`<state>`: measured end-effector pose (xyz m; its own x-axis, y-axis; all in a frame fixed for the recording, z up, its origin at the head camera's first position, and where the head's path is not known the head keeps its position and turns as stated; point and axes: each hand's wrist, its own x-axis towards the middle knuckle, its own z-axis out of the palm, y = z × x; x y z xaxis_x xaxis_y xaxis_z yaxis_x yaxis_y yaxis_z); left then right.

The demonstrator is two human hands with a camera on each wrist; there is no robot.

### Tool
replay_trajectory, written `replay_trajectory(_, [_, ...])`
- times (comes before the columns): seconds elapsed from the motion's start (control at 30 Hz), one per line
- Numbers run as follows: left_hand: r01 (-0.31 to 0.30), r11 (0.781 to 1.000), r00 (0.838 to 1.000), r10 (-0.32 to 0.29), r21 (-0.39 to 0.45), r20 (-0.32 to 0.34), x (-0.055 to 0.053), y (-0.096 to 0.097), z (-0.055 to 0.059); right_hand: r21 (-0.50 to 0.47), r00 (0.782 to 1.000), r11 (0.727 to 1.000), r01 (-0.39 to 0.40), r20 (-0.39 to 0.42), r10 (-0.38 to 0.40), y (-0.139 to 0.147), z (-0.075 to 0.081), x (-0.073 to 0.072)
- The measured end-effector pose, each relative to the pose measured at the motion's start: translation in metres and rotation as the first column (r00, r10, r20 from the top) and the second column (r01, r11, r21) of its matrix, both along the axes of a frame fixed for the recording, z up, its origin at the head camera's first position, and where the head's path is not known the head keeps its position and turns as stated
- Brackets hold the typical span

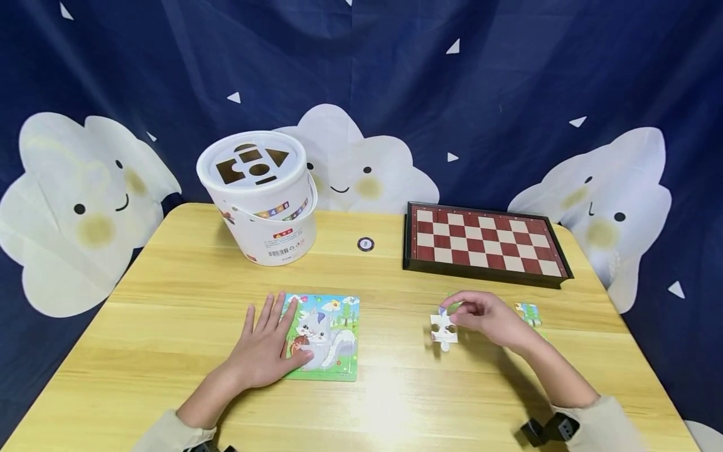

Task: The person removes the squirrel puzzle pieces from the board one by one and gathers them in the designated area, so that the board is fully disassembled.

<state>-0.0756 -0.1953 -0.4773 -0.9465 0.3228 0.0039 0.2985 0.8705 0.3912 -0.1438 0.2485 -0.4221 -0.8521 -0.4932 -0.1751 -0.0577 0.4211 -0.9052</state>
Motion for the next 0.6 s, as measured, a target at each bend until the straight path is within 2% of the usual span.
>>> replay_trajectory(0.27, [-0.014,1.0,1.0,0.015,-0.025,0.027,0.0,0.003,0.007,-0.006,0.997,0.997,0.071,-0.025,-0.071,0.047,-0.001,0.012])
replay_trajectory(0.47, [-0.012,1.0,1.0,0.012,-0.006,0.006,-0.001,0.001,0.001,-0.017,0.995,0.995,0.1,0.004,-0.1,0.08,-0.005,0.017])
replay_trajectory(0.6, [-0.009,1.0,1.0,0.009,-0.019,0.002,-0.001,0.0,-0.005,-0.018,0.995,0.996,0.092,-0.024,-0.092,0.092,-0.011,0.018])
